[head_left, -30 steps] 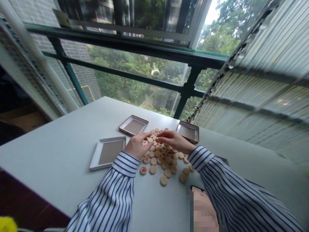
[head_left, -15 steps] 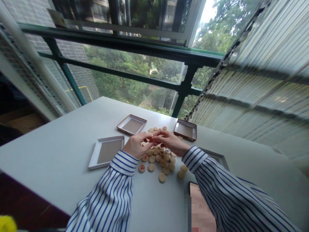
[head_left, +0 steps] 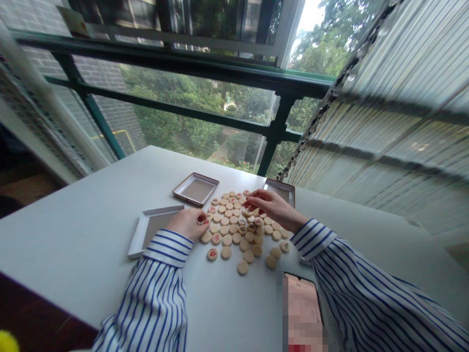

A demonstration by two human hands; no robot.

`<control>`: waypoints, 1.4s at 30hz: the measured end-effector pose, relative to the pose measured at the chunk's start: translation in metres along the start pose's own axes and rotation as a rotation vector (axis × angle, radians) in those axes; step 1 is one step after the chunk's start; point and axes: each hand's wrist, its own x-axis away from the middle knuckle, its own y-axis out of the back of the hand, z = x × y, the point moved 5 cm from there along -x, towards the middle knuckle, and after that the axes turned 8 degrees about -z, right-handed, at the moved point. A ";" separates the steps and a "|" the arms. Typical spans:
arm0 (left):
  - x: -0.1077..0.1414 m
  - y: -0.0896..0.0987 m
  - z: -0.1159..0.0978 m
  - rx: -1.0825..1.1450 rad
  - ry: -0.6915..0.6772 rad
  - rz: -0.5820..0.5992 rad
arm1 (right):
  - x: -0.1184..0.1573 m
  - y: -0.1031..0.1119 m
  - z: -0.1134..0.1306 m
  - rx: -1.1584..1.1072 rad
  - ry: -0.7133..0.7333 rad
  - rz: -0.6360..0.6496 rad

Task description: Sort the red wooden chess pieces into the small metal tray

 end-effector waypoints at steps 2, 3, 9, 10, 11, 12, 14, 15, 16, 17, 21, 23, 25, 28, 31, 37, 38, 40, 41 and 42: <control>0.000 -0.001 0.001 -0.011 0.013 0.012 | 0.000 0.014 -0.002 0.086 0.091 -0.066; 0.000 -0.002 0.001 -0.014 0.016 0.009 | 0.000 0.019 -0.005 0.148 0.134 -0.078; -0.001 -0.004 0.006 -0.009 0.005 -0.019 | 0.009 0.035 -0.024 0.676 0.310 -0.089; -0.001 -0.005 0.007 -0.007 0.003 -0.014 | 0.011 0.034 -0.026 0.728 0.316 -0.083; -0.001 -0.006 0.008 -0.007 0.004 -0.007 | 0.012 0.032 -0.027 0.772 0.317 -0.080; -0.001 -0.008 0.010 -0.011 0.008 0.002 | 0.012 0.030 -0.027 0.812 0.317 -0.080; -0.001 -0.010 0.011 -0.024 0.016 0.025 | 0.011 0.025 -0.027 0.882 0.328 -0.079; -0.001 -0.010 0.011 -0.029 0.019 0.033 | 0.010 0.021 -0.026 0.919 0.339 -0.080; -0.002 -0.011 0.011 -0.034 0.019 0.039 | 0.009 0.018 -0.025 0.957 0.355 -0.084; -0.002 -0.011 0.011 -0.037 0.016 0.041 | 0.008 0.014 -0.024 1.002 0.368 -0.088; -0.002 -0.011 0.009 -0.025 0.007 0.043 | 0.003 0.001 -0.019 1.147 0.417 -0.105; -0.002 -0.010 0.010 -0.017 0.010 0.042 | 0.002 -0.005 -0.017 1.185 0.424 -0.097; -0.001 -0.010 0.010 -0.011 0.010 0.041 | 0.000 -0.009 -0.017 1.213 0.422 -0.089; -0.001 -0.009 0.010 -0.005 0.013 0.037 | -0.001 -0.011 -0.017 1.233 0.435 -0.098; -0.001 -0.006 0.008 -0.026 0.027 0.032 | 0.000 -0.012 -0.019 1.219 0.453 -0.105; 0.000 -0.003 0.001 -0.068 0.023 0.002 | 0.002 -0.012 -0.020 1.143 0.449 -0.073; 0.000 -0.003 0.001 -0.062 0.016 -0.006 | 0.002 -0.011 -0.020 1.128 0.455 -0.075; -0.001 -0.004 0.002 -0.046 0.002 -0.030 | 0.003 -0.007 -0.019 1.090 0.466 -0.086; -0.001 -0.005 0.002 -0.038 -0.005 -0.046 | 0.003 -0.003 -0.019 1.068 0.465 -0.093; -0.002 -0.005 0.003 -0.031 -0.012 -0.064 | 0.003 0.001 -0.019 1.045 0.463 -0.102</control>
